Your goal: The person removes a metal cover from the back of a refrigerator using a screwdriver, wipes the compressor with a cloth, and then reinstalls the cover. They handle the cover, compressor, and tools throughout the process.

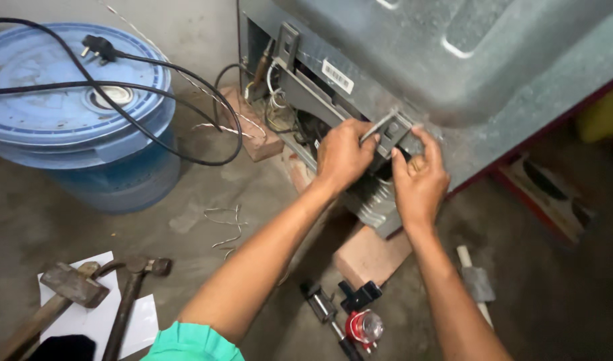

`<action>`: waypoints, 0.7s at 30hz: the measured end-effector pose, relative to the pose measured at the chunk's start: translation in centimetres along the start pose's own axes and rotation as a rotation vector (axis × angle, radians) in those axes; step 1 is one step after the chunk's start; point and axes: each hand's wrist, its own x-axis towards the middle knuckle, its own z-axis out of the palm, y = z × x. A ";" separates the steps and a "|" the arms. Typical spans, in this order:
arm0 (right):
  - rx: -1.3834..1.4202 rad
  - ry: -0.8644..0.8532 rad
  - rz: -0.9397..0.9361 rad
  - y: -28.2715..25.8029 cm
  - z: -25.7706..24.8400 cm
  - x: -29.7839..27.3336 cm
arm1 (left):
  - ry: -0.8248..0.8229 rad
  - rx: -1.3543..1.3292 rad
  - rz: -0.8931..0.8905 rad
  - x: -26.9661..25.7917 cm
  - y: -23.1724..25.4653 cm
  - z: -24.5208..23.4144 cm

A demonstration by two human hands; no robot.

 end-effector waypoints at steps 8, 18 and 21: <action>-0.164 -0.072 -0.038 -0.9 -1.0 0.7 | 0.050 0.028 -0.014 0.7 0.7 0.4; -0.141 -0.128 0.010 -1.8 -2.1 1.4 | -0.007 0.128 -0.095 1.4 1.6 0.7; -0.110 -0.111 0.054 -1.7 -2.2 1.7 | -0.021 0.179 -0.059 1.7 1.4 0.8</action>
